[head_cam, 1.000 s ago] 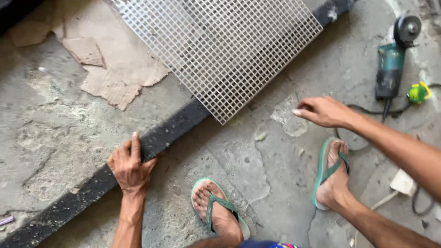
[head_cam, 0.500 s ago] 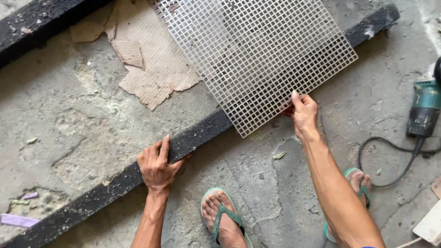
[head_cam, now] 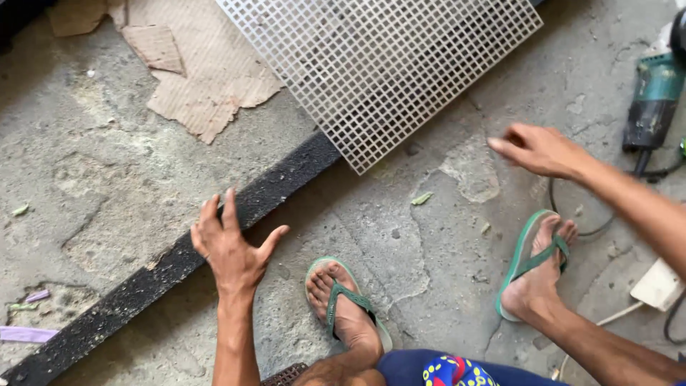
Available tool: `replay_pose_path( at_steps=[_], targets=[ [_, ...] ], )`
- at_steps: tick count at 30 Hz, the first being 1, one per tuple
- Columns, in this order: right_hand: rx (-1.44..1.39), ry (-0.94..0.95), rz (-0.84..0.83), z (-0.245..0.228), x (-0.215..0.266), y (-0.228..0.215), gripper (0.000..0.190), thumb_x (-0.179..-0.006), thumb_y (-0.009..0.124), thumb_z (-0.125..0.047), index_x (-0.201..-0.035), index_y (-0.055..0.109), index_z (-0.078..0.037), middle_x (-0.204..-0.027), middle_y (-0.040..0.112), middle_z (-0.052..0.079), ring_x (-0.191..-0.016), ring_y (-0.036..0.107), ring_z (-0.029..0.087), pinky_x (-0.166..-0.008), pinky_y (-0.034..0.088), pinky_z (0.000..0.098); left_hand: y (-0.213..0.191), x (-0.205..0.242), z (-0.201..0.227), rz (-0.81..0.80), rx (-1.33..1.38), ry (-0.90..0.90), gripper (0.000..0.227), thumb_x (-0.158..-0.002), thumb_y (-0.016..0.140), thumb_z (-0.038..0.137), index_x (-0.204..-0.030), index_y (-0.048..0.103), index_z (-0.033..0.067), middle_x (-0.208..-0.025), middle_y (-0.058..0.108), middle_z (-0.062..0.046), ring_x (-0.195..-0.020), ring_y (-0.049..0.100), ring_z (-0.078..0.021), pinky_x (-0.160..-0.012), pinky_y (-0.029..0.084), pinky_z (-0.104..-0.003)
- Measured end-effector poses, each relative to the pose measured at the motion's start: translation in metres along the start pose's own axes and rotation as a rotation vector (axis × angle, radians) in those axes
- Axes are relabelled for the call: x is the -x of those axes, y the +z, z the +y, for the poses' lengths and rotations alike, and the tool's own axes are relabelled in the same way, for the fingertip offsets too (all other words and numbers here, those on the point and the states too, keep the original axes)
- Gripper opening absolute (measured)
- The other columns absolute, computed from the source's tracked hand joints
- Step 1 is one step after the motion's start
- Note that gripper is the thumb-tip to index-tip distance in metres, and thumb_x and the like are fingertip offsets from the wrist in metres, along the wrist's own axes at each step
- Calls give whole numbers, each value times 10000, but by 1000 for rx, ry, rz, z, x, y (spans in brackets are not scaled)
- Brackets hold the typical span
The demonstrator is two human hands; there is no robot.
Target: Cutting a metal mesh sheet using a handheld angle grinder on a workshop floor
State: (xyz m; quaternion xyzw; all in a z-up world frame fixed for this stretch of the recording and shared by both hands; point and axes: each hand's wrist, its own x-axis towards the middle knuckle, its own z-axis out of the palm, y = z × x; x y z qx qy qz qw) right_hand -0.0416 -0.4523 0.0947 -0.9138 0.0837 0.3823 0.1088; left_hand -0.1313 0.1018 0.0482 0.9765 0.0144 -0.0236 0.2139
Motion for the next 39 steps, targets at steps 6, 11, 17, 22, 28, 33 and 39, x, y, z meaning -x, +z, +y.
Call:
replay_pose_path(
  at_steps=[6,11,17,22,28,33,39],
  targets=[
    [615,82,162,349,67,31,462,-724,779,-622,-908,706,-204,-550,705,-18,-520,719,137,-602,609,249,-12,18,13,107,-68,-46,818,-894,678,591,-1476,510,42,-1455,418,-246,-1331,423,-400,-1091,364,-600],
    [319,22,243,361,68,40,403,-850,761,-392,-1044,672,-50,-649,661,74,-579,651,184,-607,560,291,-23,-17,79,157,13,67,561,-930,779,306,-1353,614,-23,-1365,525,-248,-1275,509,-399,-1082,451,-527],
    [-64,-151,284,373,11,5,334,-1035,758,-44,-1244,636,186,-795,605,218,-665,555,263,-612,491,360,22,-72,182,-18,-35,296,531,-901,797,307,-1339,640,51,-1386,561,-198,-1312,539,-376,-1094,445,-488],
    [-405,-327,300,211,-5,-8,199,-1169,655,62,-1335,628,169,-1059,662,243,-888,622,278,-762,489,342,47,-73,192,-65,-235,326,582,-902,776,324,-1387,593,58,-1479,486,-189,-1411,438,-334,-1151,379,-444],
    [-655,-337,184,120,11,40,128,-1072,619,-26,-1133,673,72,-943,739,158,-836,731,218,-714,582,303,29,-18,203,145,-122,139,340,-894,839,116,-1196,739,-5,-1191,683,-177,-999,680,-297,-862,583,-387],
    [-1369,-220,-144,77,-38,27,207,-1007,655,-222,-1094,627,-37,-952,721,103,-821,752,180,-661,624,241,-28,-2,233,-178,-748,277,465,-1281,658,432,-879,617,202,-561,532,95,-379,434,-47,-371,346,-223],
    [-1706,-341,7,48,-118,-23,380,-894,712,-274,-1169,576,-49,-1041,727,129,-894,772,237,-726,667,301,-81,11,316,-502,-1045,175,773,-1223,264,780,-640,416,296,-565,580,130,-398,496,-29,-477,415,-183]
  ],
)
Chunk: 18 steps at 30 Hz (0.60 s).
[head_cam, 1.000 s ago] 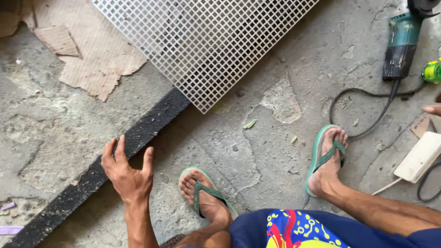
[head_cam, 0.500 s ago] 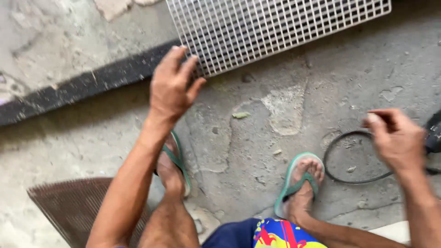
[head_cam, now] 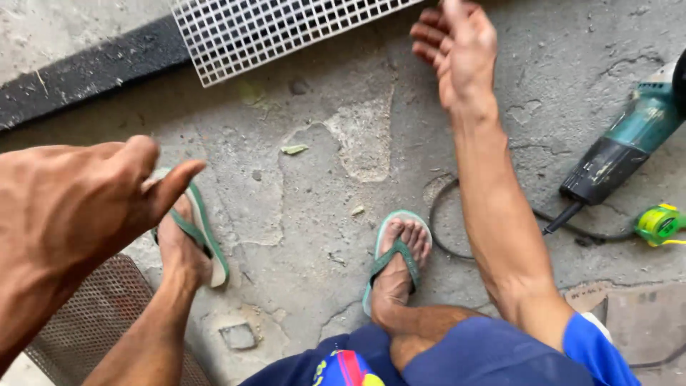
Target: Cutting a metal mesh sheet using a handheld angle grinder on a workshop floor
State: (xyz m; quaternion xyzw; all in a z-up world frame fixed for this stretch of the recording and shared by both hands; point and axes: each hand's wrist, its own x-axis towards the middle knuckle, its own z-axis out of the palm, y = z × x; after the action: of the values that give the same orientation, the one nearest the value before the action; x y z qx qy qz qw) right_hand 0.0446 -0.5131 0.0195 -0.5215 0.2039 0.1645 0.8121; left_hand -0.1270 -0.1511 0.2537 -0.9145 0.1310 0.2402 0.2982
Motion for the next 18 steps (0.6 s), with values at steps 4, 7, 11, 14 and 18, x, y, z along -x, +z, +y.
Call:
replay_pose_path(
  at_steps=[4,7,11,14,18],
  targets=[
    [-128,-124,71,0,-33,-13,382,-871,725,-290,-1114,674,0,-962,766,147,-857,798,253,-666,645,312,8,6,12,92,61,-26,685,-1260,466,684,-734,467,246,-565,538,108,-407,437,-42,-512,426,-215],
    [-93,-158,86,-9,-42,-14,247,-897,786,-156,-1047,641,-22,-874,764,109,-727,774,210,-584,620,268,5,-35,41,42,103,65,455,-1138,416,570,-904,590,221,-719,645,66,-505,592,-62,-491,503,-209],
    [52,-185,111,-30,-14,-1,104,-916,733,-86,-922,743,18,-760,781,98,-615,777,177,-556,658,250,29,-107,130,28,934,-50,428,-974,616,484,-1152,620,95,-1034,700,-120,-828,702,-255,-694,598,-380],
    [79,-175,57,-40,27,5,114,-954,674,-99,-1019,690,-6,-824,756,85,-657,753,168,-619,645,253,27,-135,196,69,2009,-235,636,-946,591,435,-1423,480,29,-1230,662,-202,-1013,704,-280,-791,618,-359],
    [-3,-46,141,-17,74,16,98,-917,684,-76,-978,607,-67,-826,721,110,-683,794,272,-589,685,357,24,-135,227,625,3257,-284,368,-1030,637,374,-1375,553,279,-1318,666,-142,-1255,638,-366,-988,581,-476]
  ],
)
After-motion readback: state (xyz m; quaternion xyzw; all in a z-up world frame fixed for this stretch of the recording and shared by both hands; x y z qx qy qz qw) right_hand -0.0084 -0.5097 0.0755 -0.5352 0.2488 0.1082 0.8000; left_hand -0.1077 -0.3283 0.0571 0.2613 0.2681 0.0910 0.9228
